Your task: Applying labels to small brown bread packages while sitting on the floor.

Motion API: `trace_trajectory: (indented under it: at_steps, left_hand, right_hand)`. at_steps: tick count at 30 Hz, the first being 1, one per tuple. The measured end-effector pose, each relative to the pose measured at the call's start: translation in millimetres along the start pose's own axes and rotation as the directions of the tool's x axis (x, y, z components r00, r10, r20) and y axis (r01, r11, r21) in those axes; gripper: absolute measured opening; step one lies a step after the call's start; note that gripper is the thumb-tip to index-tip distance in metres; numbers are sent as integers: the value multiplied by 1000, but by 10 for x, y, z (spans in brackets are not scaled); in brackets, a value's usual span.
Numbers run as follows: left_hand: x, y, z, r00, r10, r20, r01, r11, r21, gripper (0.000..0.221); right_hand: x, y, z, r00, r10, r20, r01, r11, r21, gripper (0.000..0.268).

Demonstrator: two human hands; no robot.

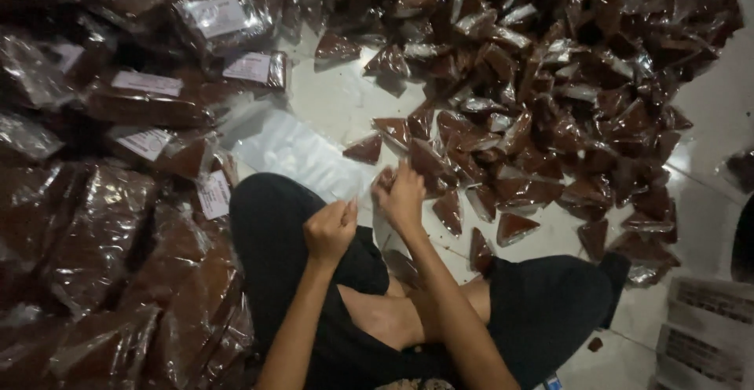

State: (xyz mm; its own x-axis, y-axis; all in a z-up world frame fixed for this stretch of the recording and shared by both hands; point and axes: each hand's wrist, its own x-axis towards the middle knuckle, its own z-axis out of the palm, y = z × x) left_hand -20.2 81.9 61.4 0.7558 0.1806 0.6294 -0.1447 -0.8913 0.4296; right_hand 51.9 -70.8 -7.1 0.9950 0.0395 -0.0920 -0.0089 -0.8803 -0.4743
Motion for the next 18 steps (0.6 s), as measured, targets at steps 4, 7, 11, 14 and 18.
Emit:
trace_trajectory:
  at_steps: [4, 7, 11, 14, 18]
  left_hand:
    - [-64, 11, 48, 999, -34, 9, 34, 999, -12, 46]
    - [-35, -26, -42, 992, -100, -72, 99, 995, -10, 47]
    - [4, -260, -368, 935, -231, -269, 233, 972, -25, 52]
    - [303, -166, -757, 936, -189, -298, 163, 980, -112, 56]
    - [174, -91, -675, 943, -131, -305, 117, 991, -64, 53]
  right_hand:
    - [-321, 188, -126, 942, -13, 335, -6, 998, 55, 57]
    - [-447, 374, -482, 975, -23, 222, -17, 984, 177, 44]
    - [-294, 70, -1034, 976, 76, 202, -158, 888, 432, 48]
    - [240, -300, -817, 897, -441, 32, 394, 829, 397, 29]
    - [753, -607, -282, 836, -436, 332, 497, 859, -124, 44]
